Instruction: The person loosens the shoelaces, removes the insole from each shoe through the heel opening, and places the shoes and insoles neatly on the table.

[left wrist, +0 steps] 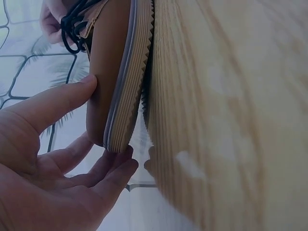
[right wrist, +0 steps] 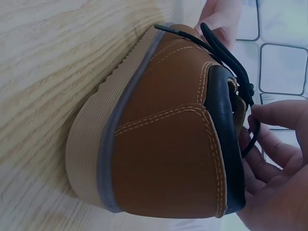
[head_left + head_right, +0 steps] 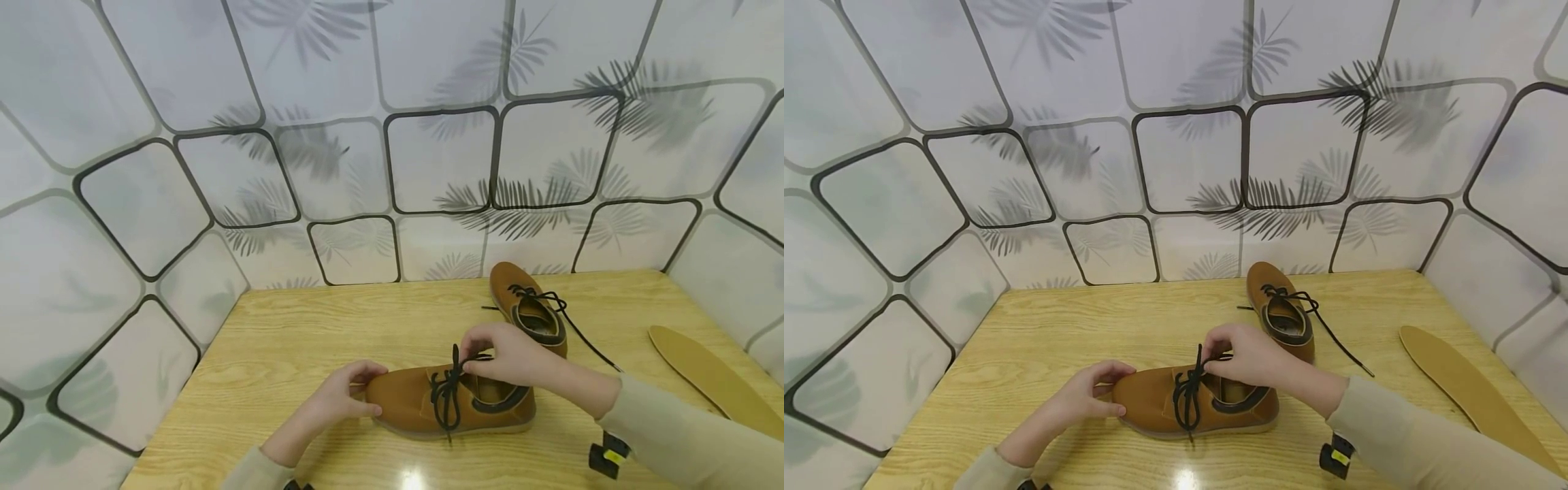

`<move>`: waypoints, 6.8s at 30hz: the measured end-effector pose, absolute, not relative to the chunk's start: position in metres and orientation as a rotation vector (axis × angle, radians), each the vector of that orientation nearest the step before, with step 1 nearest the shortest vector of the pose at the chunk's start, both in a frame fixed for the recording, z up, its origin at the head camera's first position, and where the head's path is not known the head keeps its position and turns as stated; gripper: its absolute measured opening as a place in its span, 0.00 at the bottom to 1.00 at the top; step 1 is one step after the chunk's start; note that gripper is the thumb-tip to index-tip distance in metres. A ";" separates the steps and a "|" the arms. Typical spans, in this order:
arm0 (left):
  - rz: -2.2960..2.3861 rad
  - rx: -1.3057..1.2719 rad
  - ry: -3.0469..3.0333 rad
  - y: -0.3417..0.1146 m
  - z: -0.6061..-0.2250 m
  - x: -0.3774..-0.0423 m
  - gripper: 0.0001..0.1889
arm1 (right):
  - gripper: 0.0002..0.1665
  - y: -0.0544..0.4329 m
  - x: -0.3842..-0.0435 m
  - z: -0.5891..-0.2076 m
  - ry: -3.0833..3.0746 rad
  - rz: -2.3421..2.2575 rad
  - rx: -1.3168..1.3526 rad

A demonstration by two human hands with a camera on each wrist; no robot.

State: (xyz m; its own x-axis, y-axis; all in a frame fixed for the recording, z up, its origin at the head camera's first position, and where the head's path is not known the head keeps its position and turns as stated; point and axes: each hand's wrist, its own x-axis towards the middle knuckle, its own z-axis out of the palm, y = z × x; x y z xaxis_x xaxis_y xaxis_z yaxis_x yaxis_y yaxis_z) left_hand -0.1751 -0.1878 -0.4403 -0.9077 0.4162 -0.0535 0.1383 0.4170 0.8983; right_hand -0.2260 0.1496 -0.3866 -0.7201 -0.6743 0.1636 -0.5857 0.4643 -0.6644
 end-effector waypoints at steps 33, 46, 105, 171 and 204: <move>1.498 0.401 2.381 -0.189 -0.439 -0.174 0.30 | 0.03 0.151 -0.230 -0.400 2.350 -1.420 -0.842; 1.503 0.409 2.381 -0.188 -0.438 -0.174 0.30 | 0.02 0.153 -0.233 -0.398 2.307 -1.342 -0.999; 1.503 0.417 2.389 -0.186 -0.446 -0.179 0.30 | 0.05 0.153 -0.233 -0.400 2.398 -1.231 -1.076; 1.492 0.399 2.371 -0.190 -0.439 -0.174 0.30 | 0.04 0.150 -0.232 -0.401 2.382 -1.452 -0.788; 1.519 0.388 2.324 -0.190 -0.441 -0.175 0.31 | 0.06 0.151 -0.234 -0.404 2.402 -1.309 -1.106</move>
